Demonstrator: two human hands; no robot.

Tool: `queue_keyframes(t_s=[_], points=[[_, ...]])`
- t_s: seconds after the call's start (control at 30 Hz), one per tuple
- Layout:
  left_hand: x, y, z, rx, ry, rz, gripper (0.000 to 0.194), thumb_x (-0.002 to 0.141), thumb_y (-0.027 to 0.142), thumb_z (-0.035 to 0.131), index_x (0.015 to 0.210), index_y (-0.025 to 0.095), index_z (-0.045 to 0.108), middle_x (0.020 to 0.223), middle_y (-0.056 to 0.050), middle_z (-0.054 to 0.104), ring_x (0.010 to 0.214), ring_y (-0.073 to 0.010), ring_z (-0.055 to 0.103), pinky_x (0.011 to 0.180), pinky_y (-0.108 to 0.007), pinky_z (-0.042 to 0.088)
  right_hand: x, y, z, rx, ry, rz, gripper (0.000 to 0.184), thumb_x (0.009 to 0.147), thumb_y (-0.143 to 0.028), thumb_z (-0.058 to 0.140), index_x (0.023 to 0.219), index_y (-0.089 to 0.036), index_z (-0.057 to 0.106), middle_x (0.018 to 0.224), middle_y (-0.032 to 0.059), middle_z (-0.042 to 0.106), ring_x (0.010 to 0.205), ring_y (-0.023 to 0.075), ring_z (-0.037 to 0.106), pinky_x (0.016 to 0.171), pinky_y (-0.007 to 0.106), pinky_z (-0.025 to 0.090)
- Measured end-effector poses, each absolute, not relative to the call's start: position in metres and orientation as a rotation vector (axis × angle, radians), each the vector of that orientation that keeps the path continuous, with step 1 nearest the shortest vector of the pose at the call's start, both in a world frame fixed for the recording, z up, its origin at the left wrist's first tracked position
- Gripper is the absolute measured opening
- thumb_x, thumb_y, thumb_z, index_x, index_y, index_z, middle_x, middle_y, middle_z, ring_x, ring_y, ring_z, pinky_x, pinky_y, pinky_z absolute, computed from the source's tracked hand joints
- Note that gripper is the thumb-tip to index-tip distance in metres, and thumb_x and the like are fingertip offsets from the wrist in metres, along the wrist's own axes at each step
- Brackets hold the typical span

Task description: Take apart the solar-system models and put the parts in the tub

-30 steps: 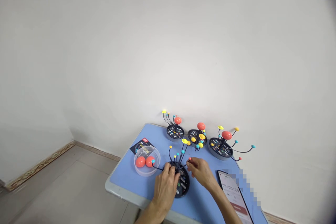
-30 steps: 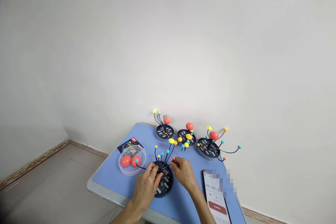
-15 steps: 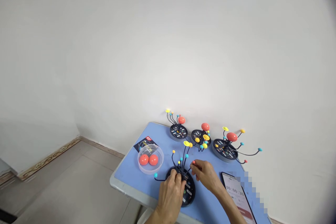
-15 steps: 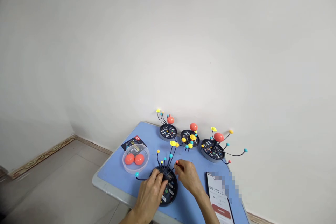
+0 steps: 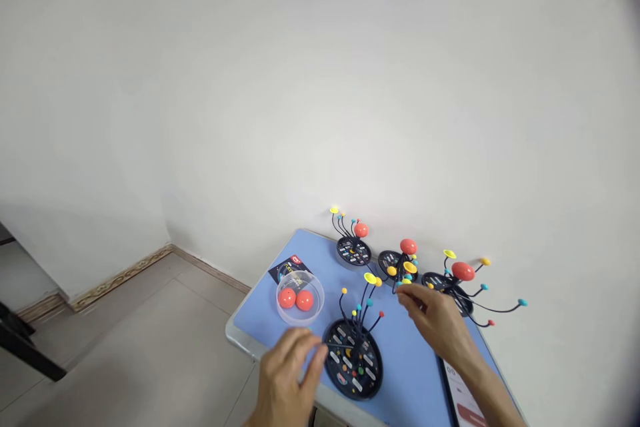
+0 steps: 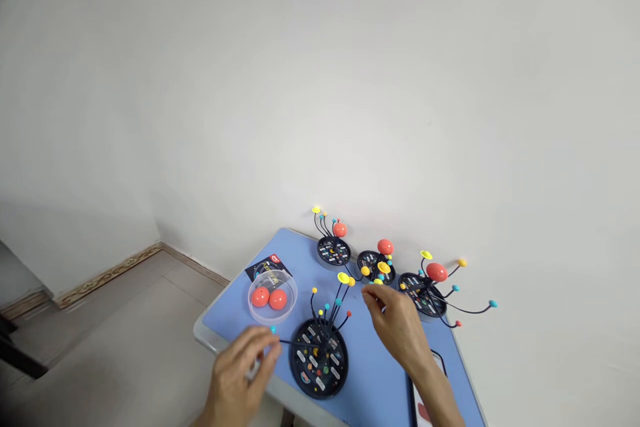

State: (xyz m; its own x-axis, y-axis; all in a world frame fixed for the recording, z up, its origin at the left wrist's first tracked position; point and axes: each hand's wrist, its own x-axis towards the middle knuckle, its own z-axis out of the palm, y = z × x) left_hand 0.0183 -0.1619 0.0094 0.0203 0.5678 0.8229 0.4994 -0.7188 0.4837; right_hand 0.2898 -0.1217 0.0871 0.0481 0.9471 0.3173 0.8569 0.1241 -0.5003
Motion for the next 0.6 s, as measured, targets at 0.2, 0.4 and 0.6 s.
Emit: queue_keyframes(t_s=[0.2, 0.4, 0.6], points=[[0.024, -0.046, 0.069, 1.798, 1.085, 1.17, 0.022, 0.087, 0.028, 0.053, 0.08, 0.017, 0.071, 0.079, -0.002, 0.069, 0.075, -0.0157, 0.062, 0.071, -0.027, 0.05, 0.283, -0.072, 0.116, -1.759, -2.173, -0.131, 0.027, 0.084, -0.017, 0.046, 0.089, -0.023, 0.072, 0.092, 0.0069, 0.073, 0.089, 0.0236, 0.061, 0.069, 0.03, 0.042], [0.081, 0.035, 0.056, 1.77, 0.848, 0.66, 0.026, 0.061, 0.008, 0.066, 0.084, 0.015, 0.076, 0.085, -0.003, 0.073, 0.079, -0.0165, 0.065, 0.072, -0.027, 0.051, 0.276, -0.042, 0.112, -1.845, -2.58, -0.129, 0.035, 0.072, -0.005, 0.058, 0.1, -0.021, 0.072, 0.097, 0.0084, 0.073, 0.101, 0.0281, 0.057, 0.082, 0.035, 0.038], [0.114, 0.048, 0.038, 1.799, 0.677, 0.489, 0.021, 0.051, 0.012, 0.08, 0.072, 0.017, 0.078, 0.063, 0.002, 0.069, 0.061, -0.0142, 0.062, 0.062, -0.026, 0.05, 0.274, -0.037, 0.099, -1.844, -2.636, -0.055, 0.024, 0.078, -0.015, 0.061, 0.098, -0.023, 0.072, 0.094, 0.0073, 0.073, 0.101, 0.0265, 0.059, 0.085, 0.037, 0.037]])
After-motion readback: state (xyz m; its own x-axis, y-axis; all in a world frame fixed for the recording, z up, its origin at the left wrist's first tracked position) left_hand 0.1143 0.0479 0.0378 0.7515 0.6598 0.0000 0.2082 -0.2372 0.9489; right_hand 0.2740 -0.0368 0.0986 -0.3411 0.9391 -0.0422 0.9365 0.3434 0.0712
